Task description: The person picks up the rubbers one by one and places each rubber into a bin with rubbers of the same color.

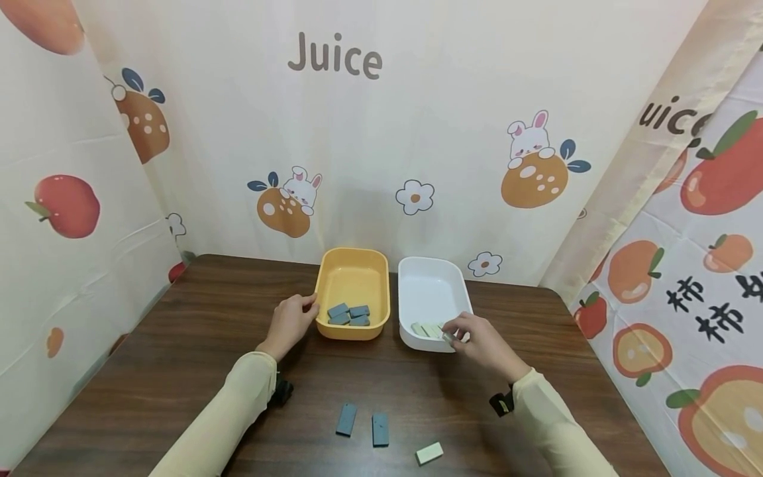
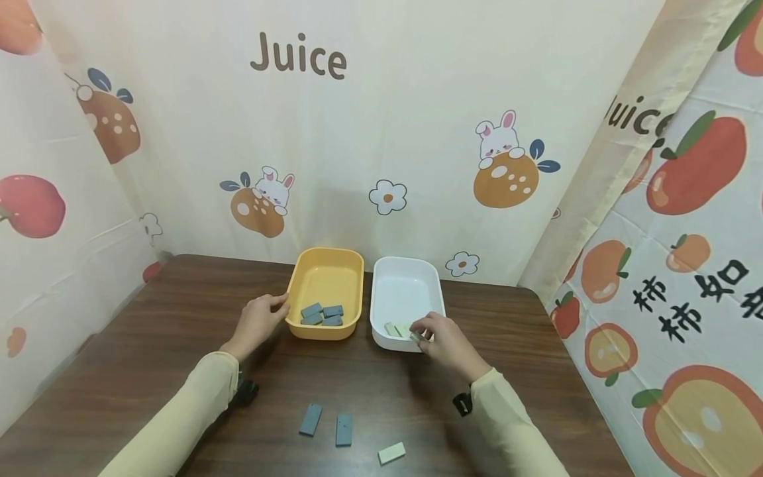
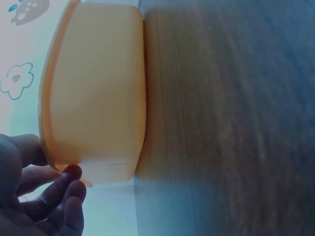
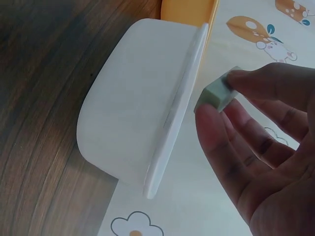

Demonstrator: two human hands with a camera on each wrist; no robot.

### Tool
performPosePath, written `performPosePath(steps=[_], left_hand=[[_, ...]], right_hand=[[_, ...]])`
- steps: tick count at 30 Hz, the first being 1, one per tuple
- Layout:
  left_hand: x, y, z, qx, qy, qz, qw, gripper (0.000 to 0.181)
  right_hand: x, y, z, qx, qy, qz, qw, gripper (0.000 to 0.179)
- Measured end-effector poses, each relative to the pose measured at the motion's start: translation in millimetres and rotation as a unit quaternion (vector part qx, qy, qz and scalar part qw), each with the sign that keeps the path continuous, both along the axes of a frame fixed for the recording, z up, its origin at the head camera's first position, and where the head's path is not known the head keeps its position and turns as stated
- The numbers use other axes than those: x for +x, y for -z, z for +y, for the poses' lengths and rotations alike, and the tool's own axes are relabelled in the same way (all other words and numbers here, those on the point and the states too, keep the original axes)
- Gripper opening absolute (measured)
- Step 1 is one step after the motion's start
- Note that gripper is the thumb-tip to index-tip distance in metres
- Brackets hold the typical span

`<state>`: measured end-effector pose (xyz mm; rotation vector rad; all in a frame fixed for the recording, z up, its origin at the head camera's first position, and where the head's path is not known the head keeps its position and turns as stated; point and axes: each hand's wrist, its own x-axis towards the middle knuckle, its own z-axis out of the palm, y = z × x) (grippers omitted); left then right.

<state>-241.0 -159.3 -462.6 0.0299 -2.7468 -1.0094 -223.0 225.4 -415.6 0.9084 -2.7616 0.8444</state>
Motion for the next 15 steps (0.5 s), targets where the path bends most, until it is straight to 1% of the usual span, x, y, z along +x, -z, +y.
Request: performPosePath(steps=[5, 10, 15], left_hand=[[-0.2, 0.4, 0.2, 0.000, 0.000, 0.003, 1.0000, 0.039], [-0.1, 0.7, 0.5, -0.002, 0.001, 0.004, 1.0000, 0.039], [-0.1, 1.5, -0.1, -0.001, 0.001, 0.005, 1.0000, 0.039]], right_hand=[[-7.8, 1.7, 0, -0.003, 0.007, 0.009, 0.9999, 0.022], [-14.8, 3.8, -1, -0.004, 0.019, 0.004, 0.9998, 0.022], [-20.8, 6.6, -3, -0.003, 0.041, -0.020, 0.9989, 0.022]])
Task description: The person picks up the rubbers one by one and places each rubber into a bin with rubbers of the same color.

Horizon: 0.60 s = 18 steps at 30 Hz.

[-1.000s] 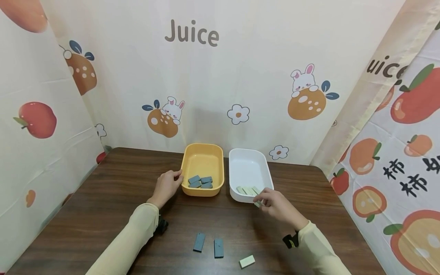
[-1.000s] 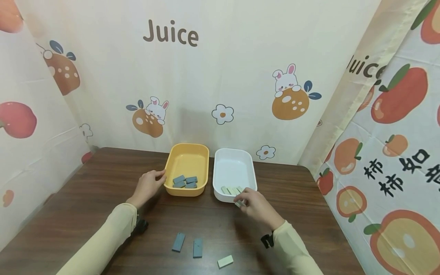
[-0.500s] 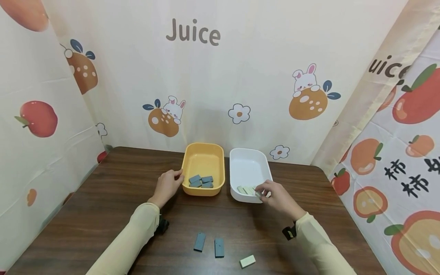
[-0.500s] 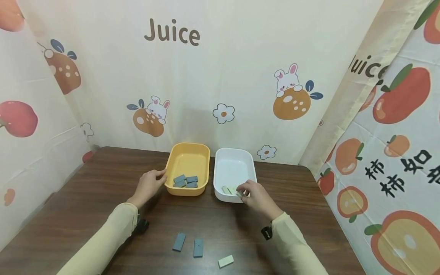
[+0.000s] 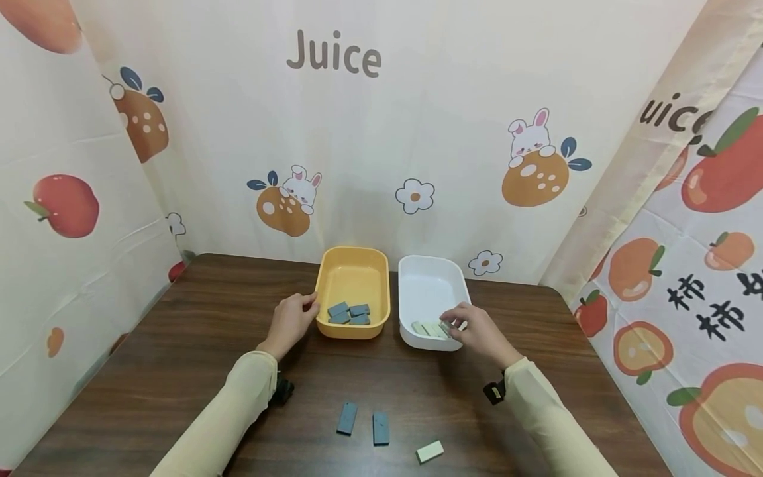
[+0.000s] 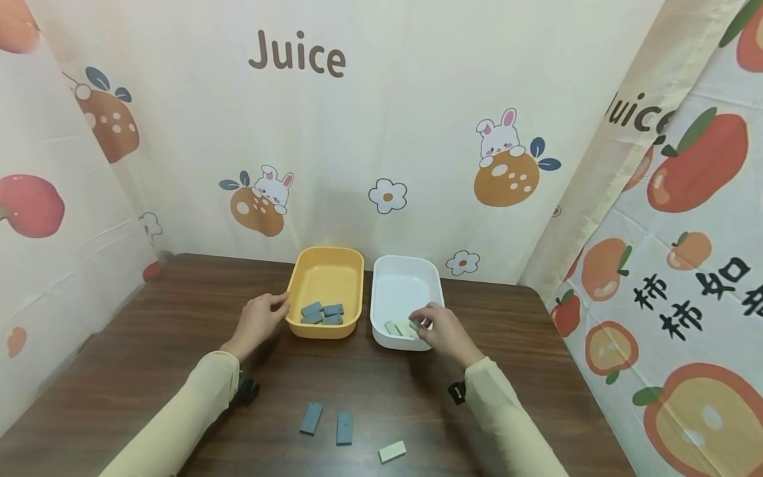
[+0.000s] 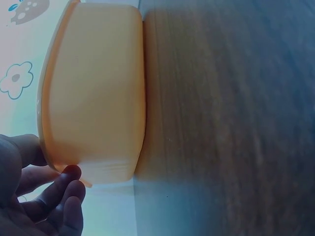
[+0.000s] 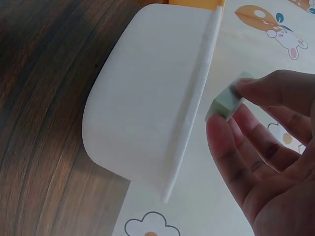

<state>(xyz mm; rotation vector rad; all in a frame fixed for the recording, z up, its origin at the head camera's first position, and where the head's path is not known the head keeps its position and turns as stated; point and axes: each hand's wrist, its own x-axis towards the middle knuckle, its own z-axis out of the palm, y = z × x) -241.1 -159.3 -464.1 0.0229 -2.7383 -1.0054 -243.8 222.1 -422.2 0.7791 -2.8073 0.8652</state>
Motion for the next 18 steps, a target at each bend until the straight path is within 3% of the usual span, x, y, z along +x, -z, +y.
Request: performPosePath(steps=[10, 18], left_hand=[[1.6, 1.9, -1.0, 0.007, 0.002, -0.008, 0.9999, 0.039], [0.6, 1.5, -1.3, 0.005, 0.002, 0.004, 1.0000, 0.039]], right_hand=[[-14.4, 10.5, -8, -0.001, 0.026, -0.040, 0.9989, 0.020], [-26.1, 13.4, -17, 0.020, 0.023, -0.037, 0.9988, 0.018]])
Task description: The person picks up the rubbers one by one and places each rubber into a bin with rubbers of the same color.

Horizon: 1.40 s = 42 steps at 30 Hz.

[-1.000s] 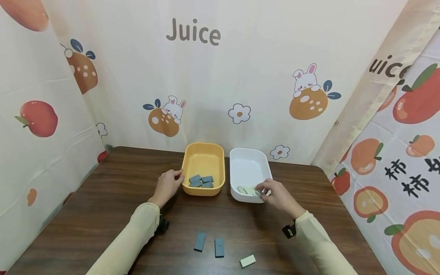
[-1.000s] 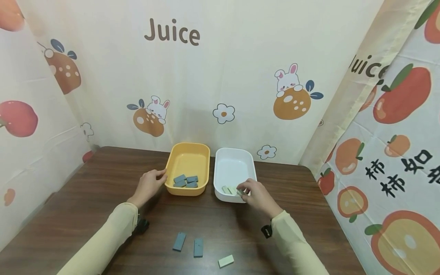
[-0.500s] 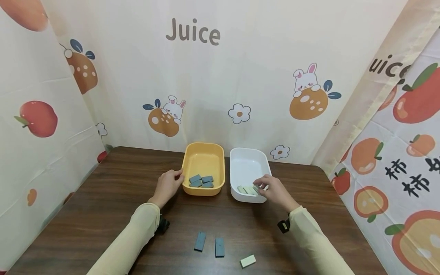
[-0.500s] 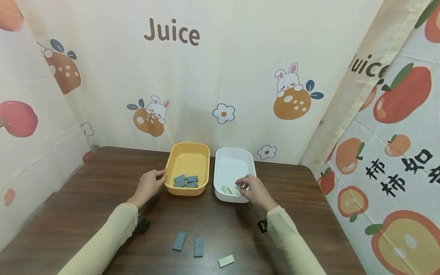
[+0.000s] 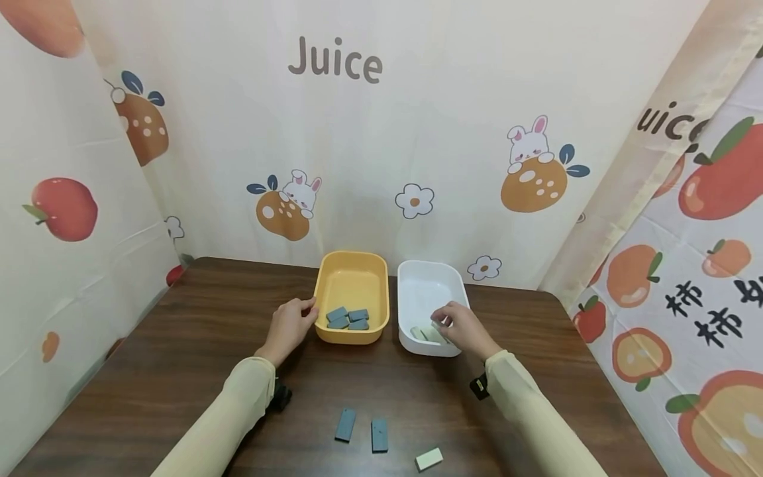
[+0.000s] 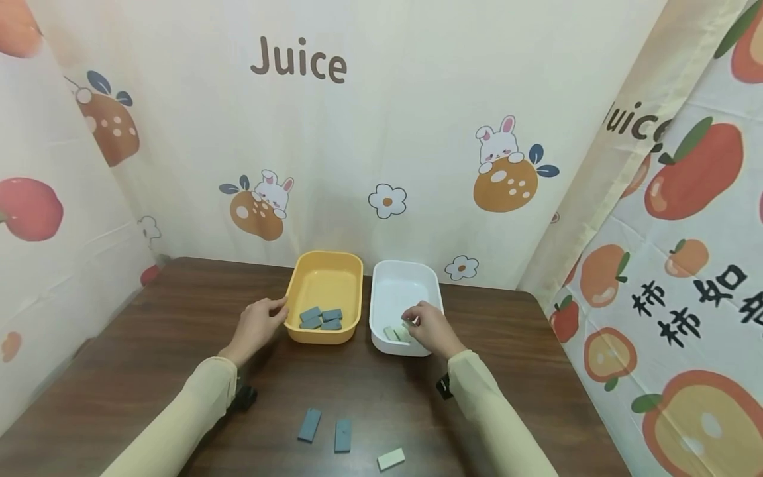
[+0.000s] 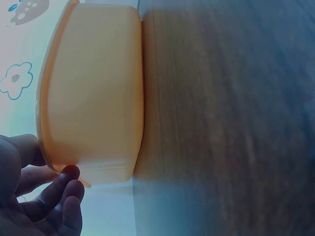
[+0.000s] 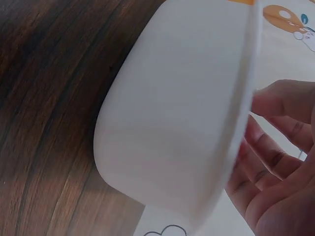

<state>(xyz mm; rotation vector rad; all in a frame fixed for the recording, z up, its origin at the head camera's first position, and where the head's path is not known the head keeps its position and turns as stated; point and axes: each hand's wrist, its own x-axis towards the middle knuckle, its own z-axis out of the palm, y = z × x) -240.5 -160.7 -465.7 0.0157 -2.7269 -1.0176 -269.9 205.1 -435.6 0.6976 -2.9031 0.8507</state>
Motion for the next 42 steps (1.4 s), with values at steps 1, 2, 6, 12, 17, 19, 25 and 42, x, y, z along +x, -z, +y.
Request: performPosePath(steps=[1, 2, 6, 12, 17, 19, 25, 42], left_hand=[[-0.2, -0.1, -0.3, -0.002, 0.000, 0.004, 1.0000, 0.038], [-0.2, -0.5, -0.5, -0.003, 0.000, 0.008, 1.0000, 0.038], [0.0, -2.0, -0.5, -0.009, 0.004, 0.017, 0.9998, 0.038], [0.6, -2.2, 0.7, -0.007, 0.009, 0.014, 0.9998, 0.038], [-0.1, -2.8, 0.0, -0.004, 0.002, 0.006, 1.0000, 0.038], [-0.7, -3.2, -0.3, -0.004, -0.001, 0.003, 1.0000, 0.039], [-1.8, -3.5, -0.1, -0.006, 0.002, 0.005, 1.0000, 0.039], [-0.7, 0.8, 0.5, -0.008, -0.001, 0.003, 1.0000, 0.038]], right_hand=[[-1.7, 0.4, -1, 0.000, -0.001, -0.001, 1.0000, 0.019], [-3.4, 1.0, -3, 0.000, -0.004, -0.002, 1.0000, 0.019], [-10.2, 5.6, -7, 0.004, -0.010, 0.003, 0.9999, 0.020], [-18.5, 14.6, -12, 0.015, -0.006, 0.013, 0.9998, 0.021], [-23.4, 15.5, -19, 0.021, -0.002, 0.010, 0.9997, 0.021], [-25.6, 16.8, -22, 0.020, 0.001, 0.008, 0.9998, 0.021], [-30.7, 21.5, -32, 0.026, 0.011, -0.002, 0.9996, 0.017], [-44.3, 33.5, -46, 0.057, 0.014, -0.014, 0.9982, 0.020]])
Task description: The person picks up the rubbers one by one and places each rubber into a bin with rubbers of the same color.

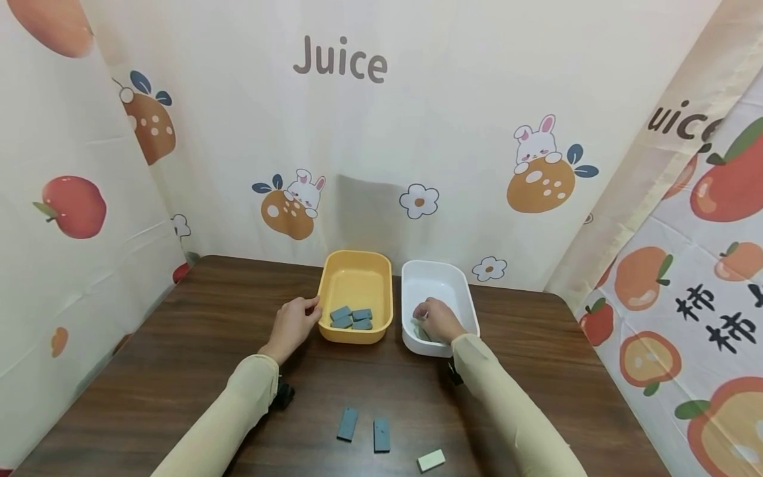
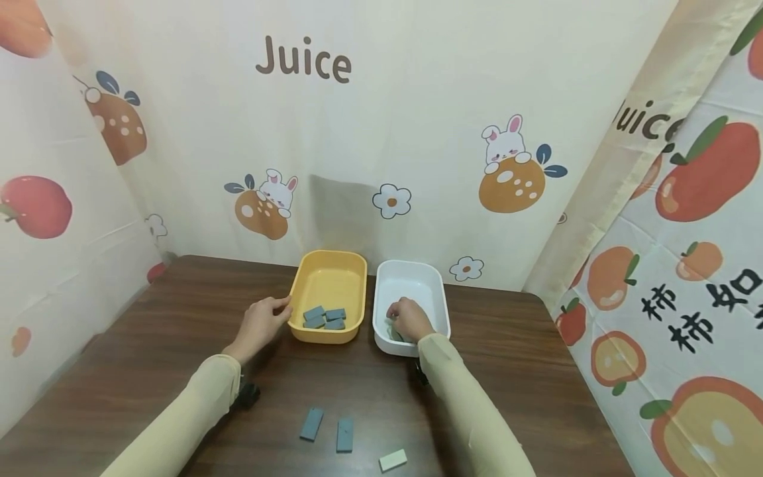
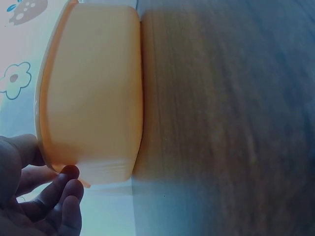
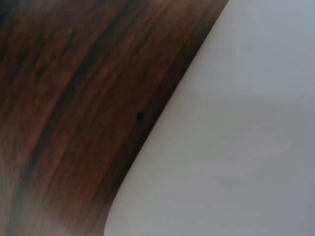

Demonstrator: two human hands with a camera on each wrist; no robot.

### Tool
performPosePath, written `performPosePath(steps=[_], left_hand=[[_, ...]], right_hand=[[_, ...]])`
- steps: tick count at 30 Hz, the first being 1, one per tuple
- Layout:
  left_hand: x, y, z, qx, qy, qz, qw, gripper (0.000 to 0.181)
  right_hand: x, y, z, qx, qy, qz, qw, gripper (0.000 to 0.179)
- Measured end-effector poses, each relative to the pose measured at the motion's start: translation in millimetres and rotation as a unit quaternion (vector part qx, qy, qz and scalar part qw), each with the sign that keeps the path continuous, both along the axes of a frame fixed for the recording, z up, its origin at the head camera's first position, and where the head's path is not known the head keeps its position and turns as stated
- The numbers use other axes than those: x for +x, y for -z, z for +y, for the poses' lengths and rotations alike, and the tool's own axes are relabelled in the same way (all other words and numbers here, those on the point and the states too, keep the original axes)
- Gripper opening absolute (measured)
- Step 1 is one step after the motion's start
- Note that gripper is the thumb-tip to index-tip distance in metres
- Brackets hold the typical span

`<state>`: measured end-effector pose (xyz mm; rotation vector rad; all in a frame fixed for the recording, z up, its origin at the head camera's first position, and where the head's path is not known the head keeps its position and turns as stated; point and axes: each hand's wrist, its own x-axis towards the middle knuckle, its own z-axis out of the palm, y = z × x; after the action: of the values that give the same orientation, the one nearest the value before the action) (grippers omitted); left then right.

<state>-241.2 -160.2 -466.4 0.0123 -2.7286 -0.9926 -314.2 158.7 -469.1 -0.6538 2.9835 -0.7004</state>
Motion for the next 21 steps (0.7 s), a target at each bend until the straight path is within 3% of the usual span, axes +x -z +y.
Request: performPosePath(steps=[14, 21], left_hand=[[0.4, -1.2, 0.9, 0.009, -0.004, -0.008, 0.9999, 0.038], [0.8, -1.1, 0.8, 0.008, -0.004, -0.009, 0.9999, 0.038]], right_hand=[[-6.8, 4.9, -5.2, -0.003, -0.039, 0.021, 0.9990, 0.032], [-2.2, -0.8, -3.2, -0.027, -0.019, 0.004, 0.9994, 0.027]])
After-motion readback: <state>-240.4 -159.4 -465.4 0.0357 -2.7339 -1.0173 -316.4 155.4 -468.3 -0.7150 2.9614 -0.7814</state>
